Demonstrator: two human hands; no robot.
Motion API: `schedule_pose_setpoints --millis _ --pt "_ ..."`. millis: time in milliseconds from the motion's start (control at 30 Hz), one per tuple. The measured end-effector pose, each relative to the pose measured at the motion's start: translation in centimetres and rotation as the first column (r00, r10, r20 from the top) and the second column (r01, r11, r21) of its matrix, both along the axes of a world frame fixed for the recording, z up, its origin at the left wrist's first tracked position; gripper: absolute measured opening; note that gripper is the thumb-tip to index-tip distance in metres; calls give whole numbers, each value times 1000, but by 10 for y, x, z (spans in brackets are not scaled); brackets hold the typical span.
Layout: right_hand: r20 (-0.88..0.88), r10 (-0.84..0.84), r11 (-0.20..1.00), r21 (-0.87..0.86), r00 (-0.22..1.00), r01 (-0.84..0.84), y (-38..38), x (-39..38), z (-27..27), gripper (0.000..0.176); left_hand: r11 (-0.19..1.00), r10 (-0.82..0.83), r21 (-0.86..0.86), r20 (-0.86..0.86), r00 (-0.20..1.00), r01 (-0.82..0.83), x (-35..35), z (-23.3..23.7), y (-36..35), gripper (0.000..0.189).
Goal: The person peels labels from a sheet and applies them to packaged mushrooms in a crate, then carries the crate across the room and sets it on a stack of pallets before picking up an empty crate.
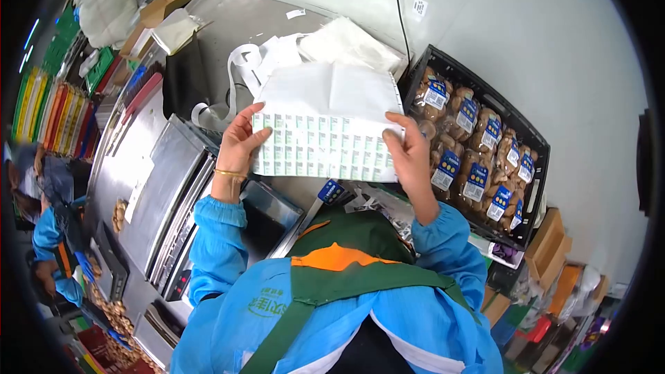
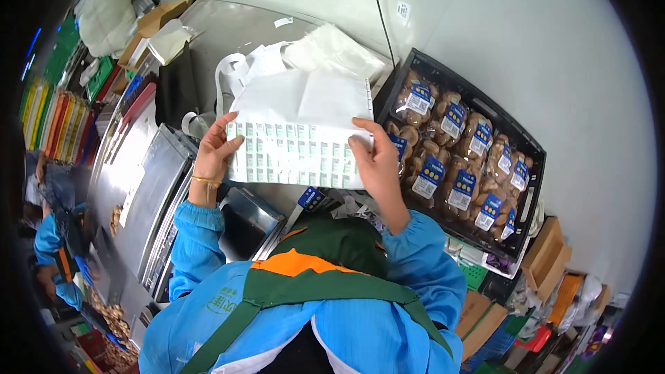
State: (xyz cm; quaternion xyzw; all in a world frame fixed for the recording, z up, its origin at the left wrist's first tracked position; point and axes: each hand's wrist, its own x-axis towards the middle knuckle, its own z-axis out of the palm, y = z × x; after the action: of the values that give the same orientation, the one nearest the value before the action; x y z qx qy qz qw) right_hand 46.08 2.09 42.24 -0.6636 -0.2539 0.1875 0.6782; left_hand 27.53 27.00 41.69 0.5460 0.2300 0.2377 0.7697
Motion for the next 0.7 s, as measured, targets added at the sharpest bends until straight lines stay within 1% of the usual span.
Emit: schedule_pose_setpoints --millis 33,67,133,200,267,300,333,400,433,467,500,533,567,600,667,700 --pt "-71 18 998 -50 997 -22 -6 2 8 31 1000 -17 10 1 1000 17 -3 6 -9 52" --pt "-68 23 998 -51 997 -26 -11 4 16 31 999 -38 21 -2 999 38 -7 11 -16 54" --pt "191 132 972 -218 973 -89 -17 6 30 35 998 -62 24 -31 998 63 -12 16 -24 55" --pt "158 164 965 -233 974 -124 -27 12 32 37 996 -89 25 -62 994 91 -14 21 -25 56" --pt "222 222 945 -288 949 -153 -38 16 29 37 994 -107 -20 -110 988 105 -15 21 -28 56" --pt "184 232 938 -304 955 -169 -42 18 30 37 994 -107 -18 -99 989 106 -16 18 -28 50" --pt "179 233 936 -308 956 -171 -44 16 34 37 994 -107 -24 -102 989 105 -18 16 -28 50" --pt "228 191 954 -274 955 -126 -47 15 40 29 984 -173 8 -136 976 175 -19 14 -28 44" --pt "230 193 954 -272 954 -128 -52 20 40 29 984 -153 62 -179 972 166 -19 14 -32 32" --pt "315 226 933 -343 922 -111 -59 27 39 23 984 -151 65 -180 972 165 -22 15 -36 32" --pt "396 260 909 -409 881 -85 -65 32 39 18 963 -130 197 -261 956 185 -25 17 -38 27" --pt "395 254 911 -404 883 -82 -68 34 40 18 921 -100 324 -339 935 216 -25 21 -41 22" --pt "419 248 925 -372 874 -84 -70 34 42 14 904 -76 377 -327 942 204 -25 28 -45 15" --pt "441 241 936 -340 865 -88 -73 35 42 11 902 -77 377 -334 940 208 -25 33 -50 15" --pt "410 238 943 -313 881 -110 -77 40 33 11 929 18 364 -226 974 68 -22 43 -59 12" --pt "383 239 949 -288 893 -130 -79 42 28 12 894 29 447 -137 990 36 -19 49 -64 7"
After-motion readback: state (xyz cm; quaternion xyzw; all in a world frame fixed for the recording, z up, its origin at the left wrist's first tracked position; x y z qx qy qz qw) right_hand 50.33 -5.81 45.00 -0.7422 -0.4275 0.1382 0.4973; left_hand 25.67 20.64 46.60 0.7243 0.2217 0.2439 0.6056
